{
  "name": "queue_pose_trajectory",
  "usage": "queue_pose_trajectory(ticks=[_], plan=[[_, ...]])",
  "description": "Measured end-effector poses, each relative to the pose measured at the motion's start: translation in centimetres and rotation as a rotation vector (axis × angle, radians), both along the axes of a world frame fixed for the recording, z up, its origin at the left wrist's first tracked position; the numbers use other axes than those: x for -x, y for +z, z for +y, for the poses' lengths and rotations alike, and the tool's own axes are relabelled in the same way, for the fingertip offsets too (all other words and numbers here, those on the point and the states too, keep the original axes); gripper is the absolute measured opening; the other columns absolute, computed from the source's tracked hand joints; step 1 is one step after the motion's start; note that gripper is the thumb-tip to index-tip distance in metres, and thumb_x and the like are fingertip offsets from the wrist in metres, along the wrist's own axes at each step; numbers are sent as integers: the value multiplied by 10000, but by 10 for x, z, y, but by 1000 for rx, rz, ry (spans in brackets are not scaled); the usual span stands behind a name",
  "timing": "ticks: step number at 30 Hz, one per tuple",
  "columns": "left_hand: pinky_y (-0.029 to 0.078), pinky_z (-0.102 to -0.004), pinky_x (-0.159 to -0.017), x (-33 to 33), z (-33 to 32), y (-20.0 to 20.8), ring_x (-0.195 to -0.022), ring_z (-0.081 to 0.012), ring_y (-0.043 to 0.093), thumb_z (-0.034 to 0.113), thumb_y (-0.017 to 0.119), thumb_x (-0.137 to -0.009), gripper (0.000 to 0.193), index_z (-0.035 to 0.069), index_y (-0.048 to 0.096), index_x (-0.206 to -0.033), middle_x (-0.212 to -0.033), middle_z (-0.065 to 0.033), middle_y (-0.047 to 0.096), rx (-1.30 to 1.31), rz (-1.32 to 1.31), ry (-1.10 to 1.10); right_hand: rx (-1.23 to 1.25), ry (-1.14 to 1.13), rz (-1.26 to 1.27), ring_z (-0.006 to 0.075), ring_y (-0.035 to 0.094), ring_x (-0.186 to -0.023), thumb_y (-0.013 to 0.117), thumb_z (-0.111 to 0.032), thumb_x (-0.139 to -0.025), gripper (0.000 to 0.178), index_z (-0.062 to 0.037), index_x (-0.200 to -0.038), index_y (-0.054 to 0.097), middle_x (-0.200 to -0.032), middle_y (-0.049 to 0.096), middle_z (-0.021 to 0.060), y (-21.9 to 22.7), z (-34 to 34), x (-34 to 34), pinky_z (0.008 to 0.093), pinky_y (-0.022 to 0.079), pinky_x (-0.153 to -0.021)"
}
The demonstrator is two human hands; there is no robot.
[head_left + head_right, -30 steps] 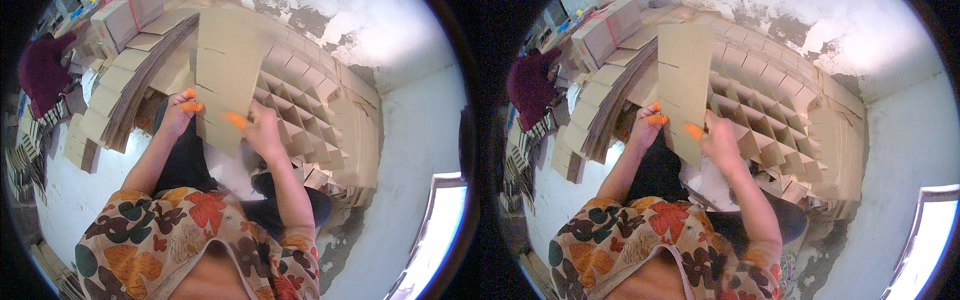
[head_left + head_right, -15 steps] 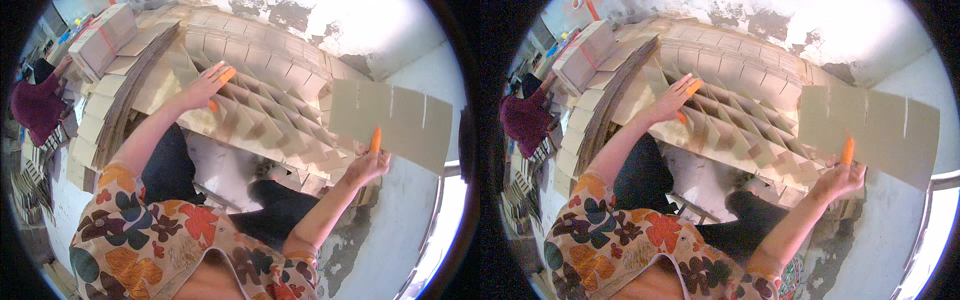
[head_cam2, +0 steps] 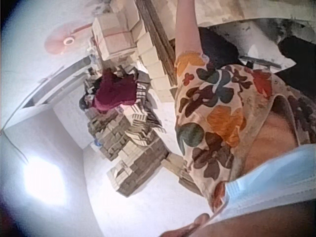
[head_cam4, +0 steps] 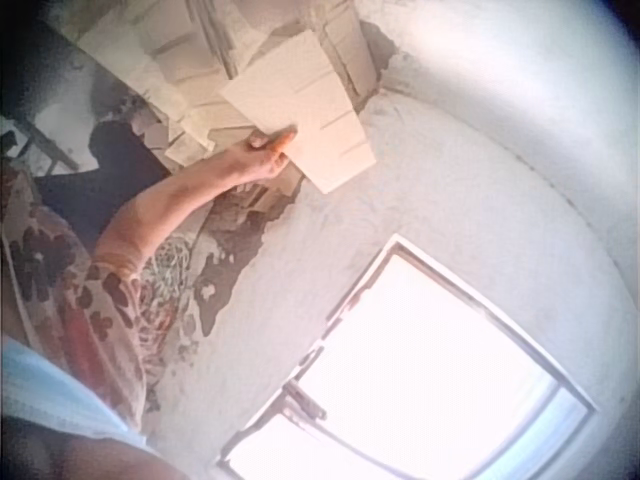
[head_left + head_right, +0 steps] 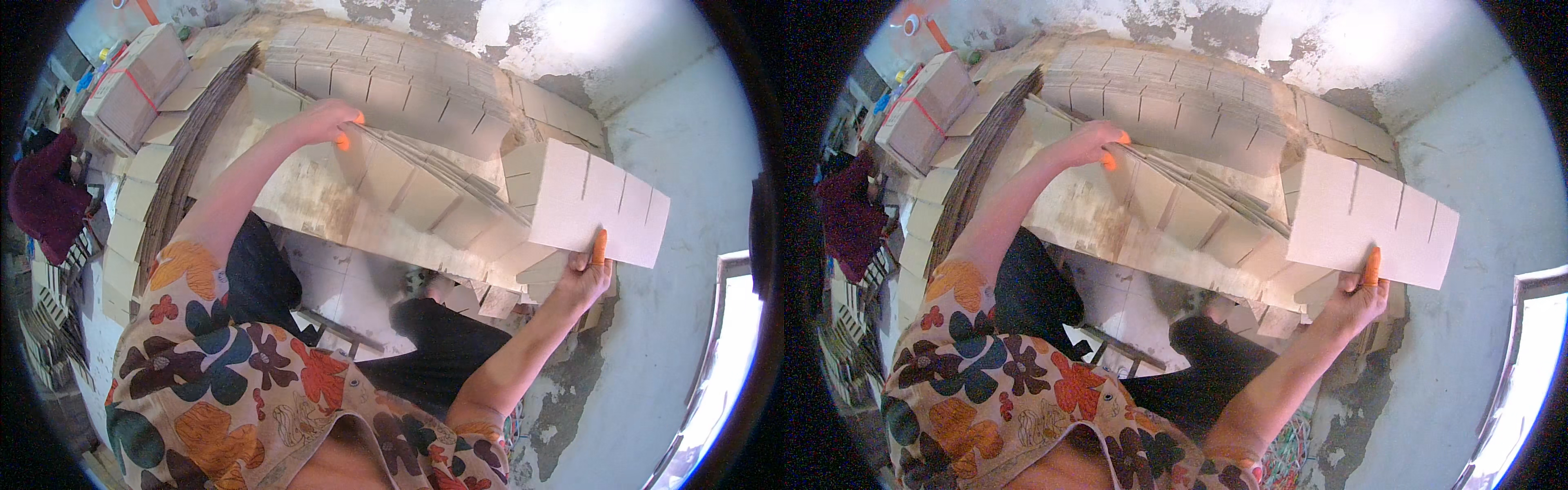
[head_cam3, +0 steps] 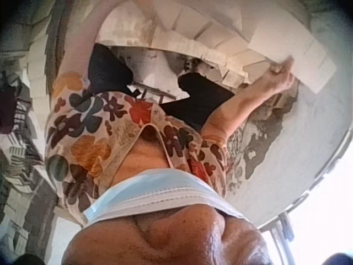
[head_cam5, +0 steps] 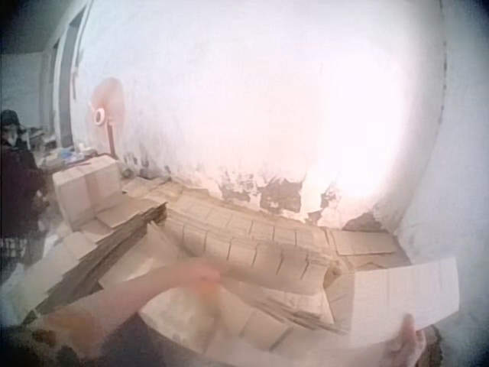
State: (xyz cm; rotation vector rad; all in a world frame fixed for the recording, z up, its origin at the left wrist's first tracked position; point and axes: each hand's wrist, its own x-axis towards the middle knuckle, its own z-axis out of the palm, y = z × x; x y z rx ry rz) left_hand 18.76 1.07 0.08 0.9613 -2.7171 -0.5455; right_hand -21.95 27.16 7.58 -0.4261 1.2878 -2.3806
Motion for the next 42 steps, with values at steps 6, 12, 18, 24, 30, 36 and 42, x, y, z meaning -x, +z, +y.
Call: queue_pose_trajectory(ticks=[6, 12, 18, 24, 30, 36, 42], plan=[[442, -417, -688, -43, 58, -15, -801, -316, 551, 131, 694, -670, 201, 61, 600, -834, -829, -145, 582, 134, -37, 78, 103, 69, -120, 41, 294, -401, 563, -111, -897, 169, -5, -1029, 575, -644, 524, 6, -4, -1, 7, 177, 248, -354], [455, -412, -708, -95, 122, 85, -832, -285, 565, 118, 602, -713, 119, 50, 555, -798, -845, -127, 595, 590, -19, 93, 615, 461, -267, 72, 281, -425, 529, -199, -929, 242, 3, -1057, 564, -651, 509, 45, -24, 25, 42, 192, 269, -407], [459, -382, -802, -214, 158, 108, -957, -268, 548, 94, 561, -712, 308, 10, 564, -1008, -1017, -141, 594, 1008, -199, 616, 546, 608, -267, 74, 310, -418, 511, -200, -941, 262, 19, -1081, 542, -662, 515, 57, -19, 11, 16, 200, 257, -377], [433, -413, -821, -328, 137, 11, -1011, -249, 528, 213, 599, -773, 299, 4, 560, -982, -940, -121, 597, 952, -526, 940, 284, 701, -139, 60, 367, -432, 484, -179, -952, 229, 3, -1083, 531, -730, 575, 64, -24, -34, -23, 186, 292, -346], [434, -416, -836, -274, 133, 23, -995, -263, 564, 303, 656, -783, 329, 6, 590, -908, -968, -132, 603, 577, -346, 959, -279, 381, 371, 45, 365, -426, 583, -69, -836, 225, -14, -1054, 561, -665, 547, -5, 36, -25, -87, 190, 262, -348], [474, -267, -695, -74, 125, 35, -807, -144, 602, 220, 737, -748, 371, 7, 637, -1034, -969, -53, 649, -500, 802, 535, -509, 517, 893, 36, 404, -473, 672, -26, -754, 351, 31, -1075, 541, -658, 576, 18, 31, -39, -131, 202, 286, -372], [495, -226, -710, 23, 126, 19, -787, -125, 630, 116, 683, -787, 242, -28, 633, -976, -875, -70, 664, -1050, 1064, 445, -563, 901, 776, 55, 442, -516, 741, -101, -744, 539, 48, -1197, 489, -650, 587, 9, 27, -62, -170, 238, 382, -452]])
